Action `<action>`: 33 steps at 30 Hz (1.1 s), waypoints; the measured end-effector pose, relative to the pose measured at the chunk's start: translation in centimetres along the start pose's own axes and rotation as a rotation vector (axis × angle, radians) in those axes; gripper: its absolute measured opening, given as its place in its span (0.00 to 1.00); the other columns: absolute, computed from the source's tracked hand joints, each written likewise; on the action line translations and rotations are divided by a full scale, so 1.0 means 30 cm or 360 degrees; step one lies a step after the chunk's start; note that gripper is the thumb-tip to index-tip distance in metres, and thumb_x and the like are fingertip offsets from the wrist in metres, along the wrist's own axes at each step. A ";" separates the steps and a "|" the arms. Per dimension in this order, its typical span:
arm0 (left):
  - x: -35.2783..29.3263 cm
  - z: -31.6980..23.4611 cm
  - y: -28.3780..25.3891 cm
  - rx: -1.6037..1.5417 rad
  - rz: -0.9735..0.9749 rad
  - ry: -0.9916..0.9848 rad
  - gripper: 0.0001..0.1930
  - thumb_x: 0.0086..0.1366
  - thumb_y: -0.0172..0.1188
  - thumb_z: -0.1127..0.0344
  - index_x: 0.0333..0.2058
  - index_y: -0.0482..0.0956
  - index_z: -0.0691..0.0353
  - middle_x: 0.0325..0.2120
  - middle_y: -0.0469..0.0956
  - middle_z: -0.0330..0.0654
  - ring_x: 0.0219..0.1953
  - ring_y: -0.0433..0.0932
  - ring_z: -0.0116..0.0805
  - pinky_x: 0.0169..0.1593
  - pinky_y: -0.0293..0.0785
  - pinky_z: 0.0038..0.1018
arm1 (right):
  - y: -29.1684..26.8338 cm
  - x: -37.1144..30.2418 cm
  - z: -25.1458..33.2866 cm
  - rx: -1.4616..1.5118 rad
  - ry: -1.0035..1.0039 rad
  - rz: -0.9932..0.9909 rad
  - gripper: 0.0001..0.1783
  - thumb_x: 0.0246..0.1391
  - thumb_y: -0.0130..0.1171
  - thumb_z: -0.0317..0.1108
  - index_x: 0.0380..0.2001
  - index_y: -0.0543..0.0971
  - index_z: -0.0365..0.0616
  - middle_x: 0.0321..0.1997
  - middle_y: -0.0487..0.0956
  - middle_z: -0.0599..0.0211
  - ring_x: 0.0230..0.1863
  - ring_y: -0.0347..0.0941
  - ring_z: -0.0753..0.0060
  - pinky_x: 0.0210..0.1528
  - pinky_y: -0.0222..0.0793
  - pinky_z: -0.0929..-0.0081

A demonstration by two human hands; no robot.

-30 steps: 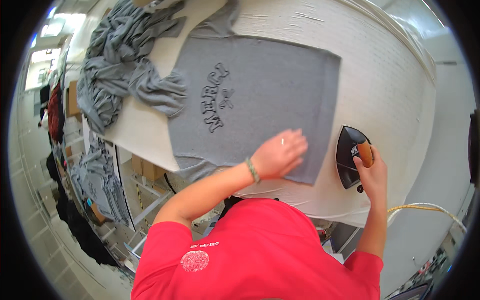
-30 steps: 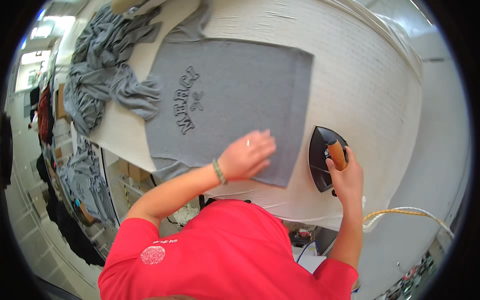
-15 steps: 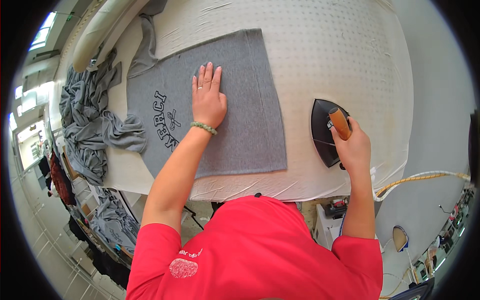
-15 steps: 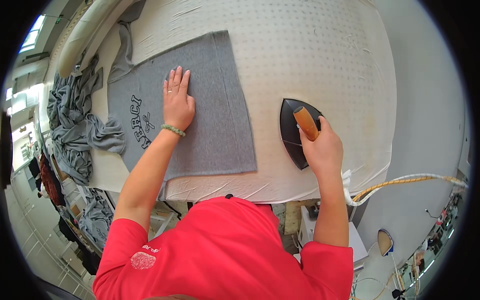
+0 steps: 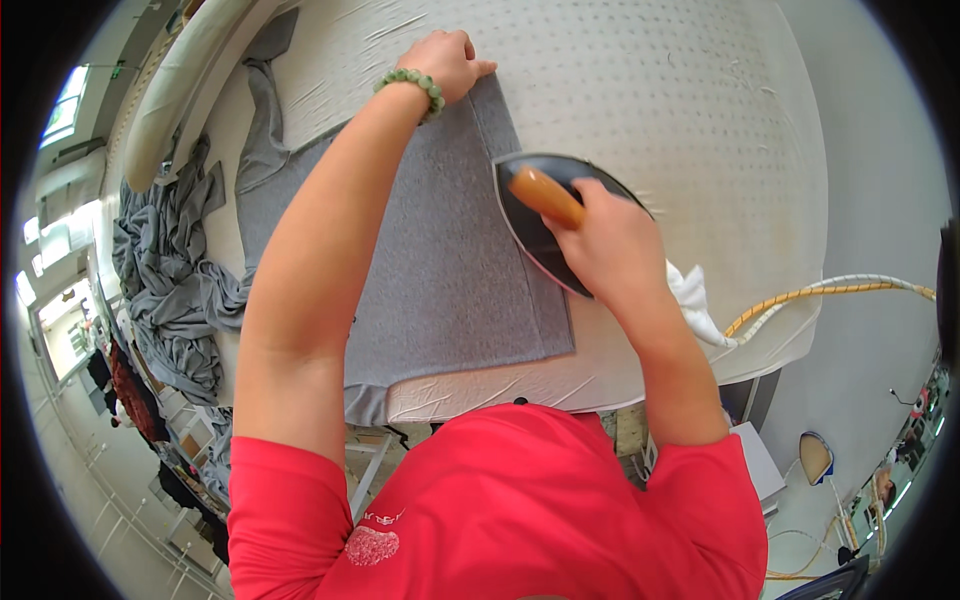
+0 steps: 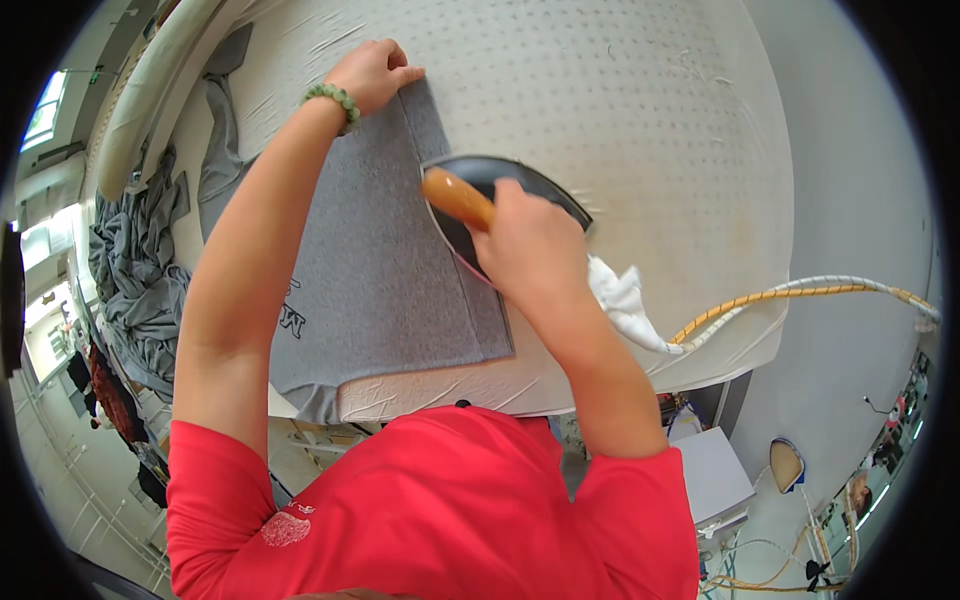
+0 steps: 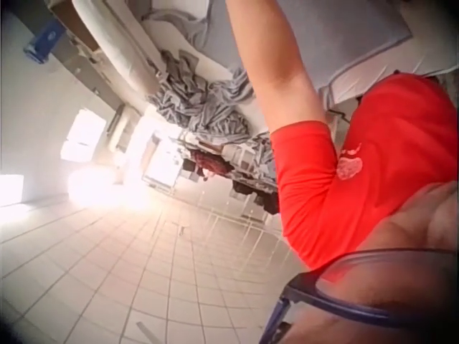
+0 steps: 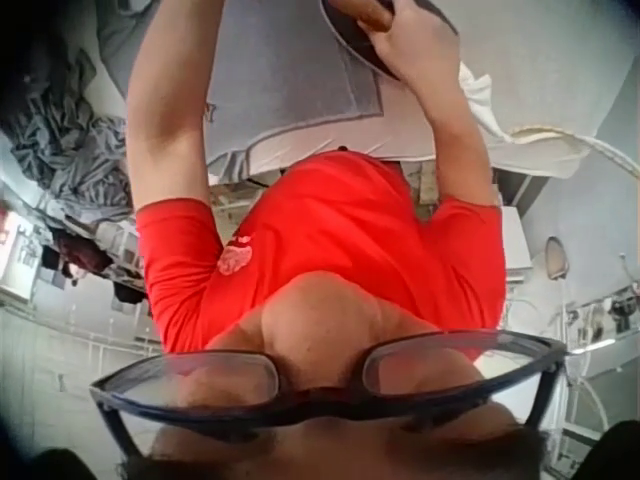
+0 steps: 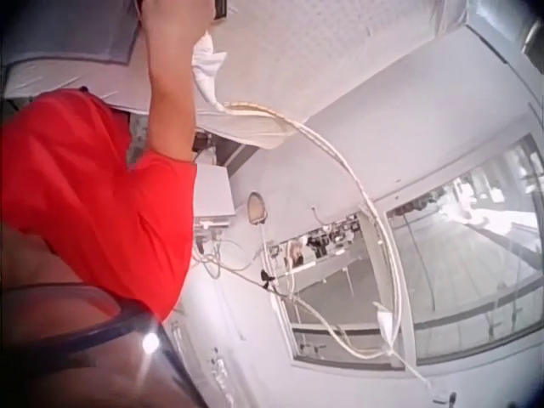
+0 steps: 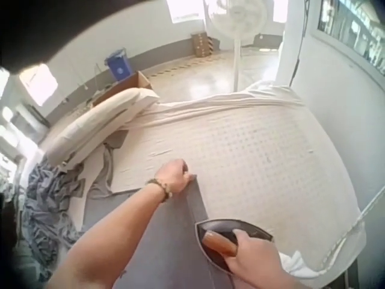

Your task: Ironing and folding a grey sweatshirt on a pressing station.

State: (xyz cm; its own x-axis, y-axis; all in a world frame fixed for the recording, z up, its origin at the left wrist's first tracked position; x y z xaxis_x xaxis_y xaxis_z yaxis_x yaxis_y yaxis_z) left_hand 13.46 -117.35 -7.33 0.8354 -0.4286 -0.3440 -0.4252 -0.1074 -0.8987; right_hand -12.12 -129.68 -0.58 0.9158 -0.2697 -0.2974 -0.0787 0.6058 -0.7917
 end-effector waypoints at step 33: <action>-1.105 0.010 0.343 -0.0295 -0.0420 0.0323 0.46 0.59 0.74 0.50 0.72 0.64 0.61 0.75 0.59 0.56 0.77 0.55 0.59 0.77 0.51 0.50 | -0.240 0.206 -0.243 -0.0458 0.0375 -0.0260 0.22 0.66 0.62 0.50 0.48 0.83 0.41 0.38 0.85 0.56 0.41 0.81 0.53 0.47 0.75 0.59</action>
State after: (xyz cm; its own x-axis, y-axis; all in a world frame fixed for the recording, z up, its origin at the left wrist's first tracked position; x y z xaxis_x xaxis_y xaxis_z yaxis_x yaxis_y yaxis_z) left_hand -18.52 -103.97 -5.27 0.8466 -0.5313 -0.0300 -0.2761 -0.3904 -0.8782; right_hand -8.78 -141.17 -0.61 0.8129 -0.5294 -0.2429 -0.0771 0.3154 -0.9458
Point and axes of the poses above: each hand's wrist, its own x-axis towards the middle knuckle, its own y-axis out of the palm, z = x × y, the point moved 10 cm from there along x, towards the middle knuckle
